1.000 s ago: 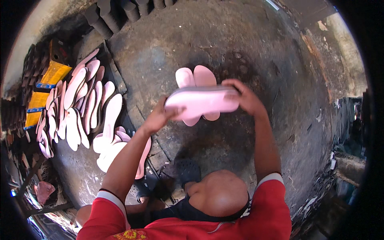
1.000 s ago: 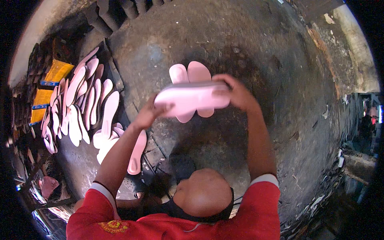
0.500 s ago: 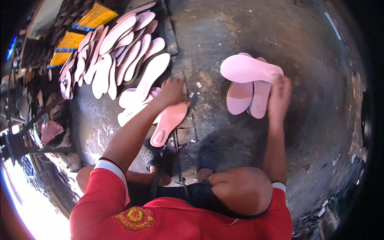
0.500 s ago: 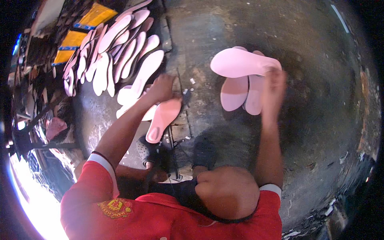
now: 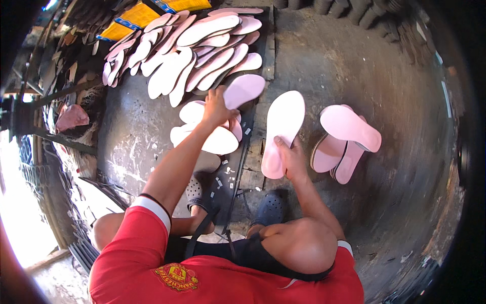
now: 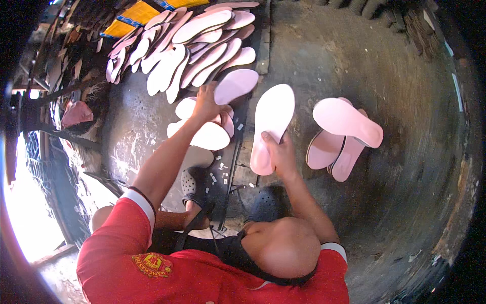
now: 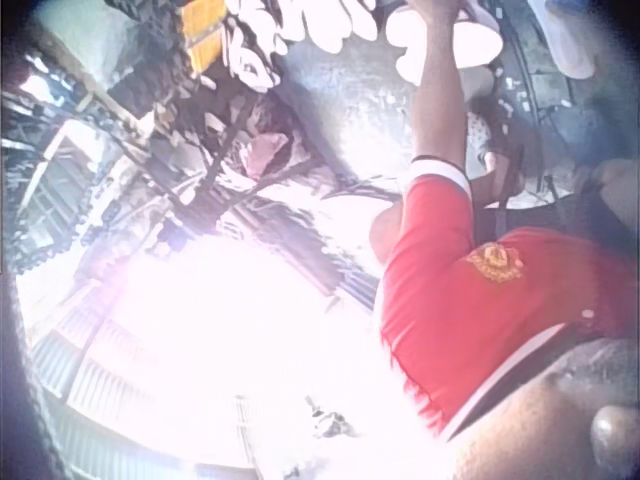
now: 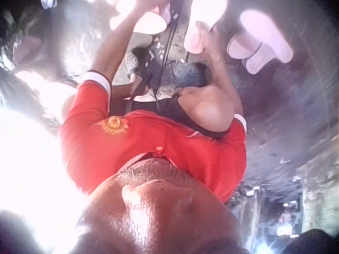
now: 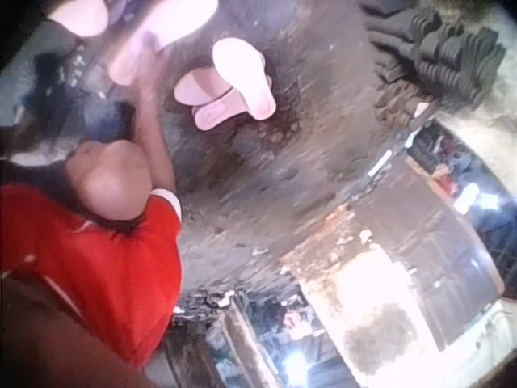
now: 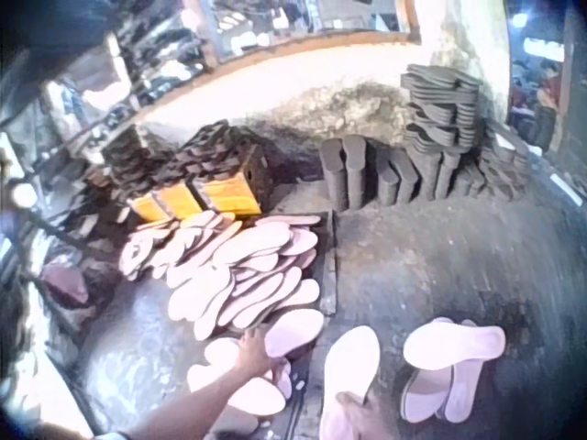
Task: The person cuts pink insole material using a manual press, then sits on the floor to assemble the insoles by layering pink and white pieces and stacking them into piles.
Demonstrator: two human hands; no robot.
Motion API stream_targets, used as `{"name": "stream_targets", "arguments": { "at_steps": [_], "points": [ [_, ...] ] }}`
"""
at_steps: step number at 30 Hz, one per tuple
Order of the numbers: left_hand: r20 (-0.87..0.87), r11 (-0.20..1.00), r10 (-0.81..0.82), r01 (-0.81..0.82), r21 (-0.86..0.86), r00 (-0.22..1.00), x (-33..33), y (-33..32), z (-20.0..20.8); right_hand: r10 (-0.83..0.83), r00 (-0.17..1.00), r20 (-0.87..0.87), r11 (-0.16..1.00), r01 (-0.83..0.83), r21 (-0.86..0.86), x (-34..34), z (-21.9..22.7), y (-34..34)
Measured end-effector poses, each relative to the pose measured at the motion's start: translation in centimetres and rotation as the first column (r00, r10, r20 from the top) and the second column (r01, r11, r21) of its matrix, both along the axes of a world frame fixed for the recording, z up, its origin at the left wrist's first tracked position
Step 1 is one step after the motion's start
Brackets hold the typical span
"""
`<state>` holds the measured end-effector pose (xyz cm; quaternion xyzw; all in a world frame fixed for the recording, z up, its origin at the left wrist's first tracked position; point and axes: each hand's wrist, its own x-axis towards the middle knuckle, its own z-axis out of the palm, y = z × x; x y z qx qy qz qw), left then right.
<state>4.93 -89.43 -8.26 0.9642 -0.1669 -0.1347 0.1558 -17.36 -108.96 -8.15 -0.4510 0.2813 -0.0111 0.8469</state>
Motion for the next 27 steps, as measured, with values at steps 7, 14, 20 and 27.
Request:
{"name": "stream_targets", "arguments": {
  "at_steps": [7,14,20,27],
  "points": [
    [-0.489,0.633,0.013,-0.386,-0.671,0.872,-10.9,-2.6,-0.3,-0.046,0.996,0.078,0.929,0.072,-0.364,3.3,1.2,0.2],
    [-0.143,0.96,0.0,0.041,0.278,0.99,-6.3,10.7,2.4,0.039,0.995,-0.091,0.351,-0.099,-0.931,-1.2,-5.0,-1.7],
    [0.032,0.998,-0.026,0.028,-0.058,0.999,-3.6,10.2,3.6,0.149,0.986,0.078,0.774,-0.067,-0.629,0.4,0.8,-2.3],
    [-0.635,0.473,-0.192,-0.496,-0.728,0.748,-8.3,-0.8,7.9,0.257,0.955,0.148,0.894,-0.176,-0.412,-0.2,2.1,0.8]
  ]
}}
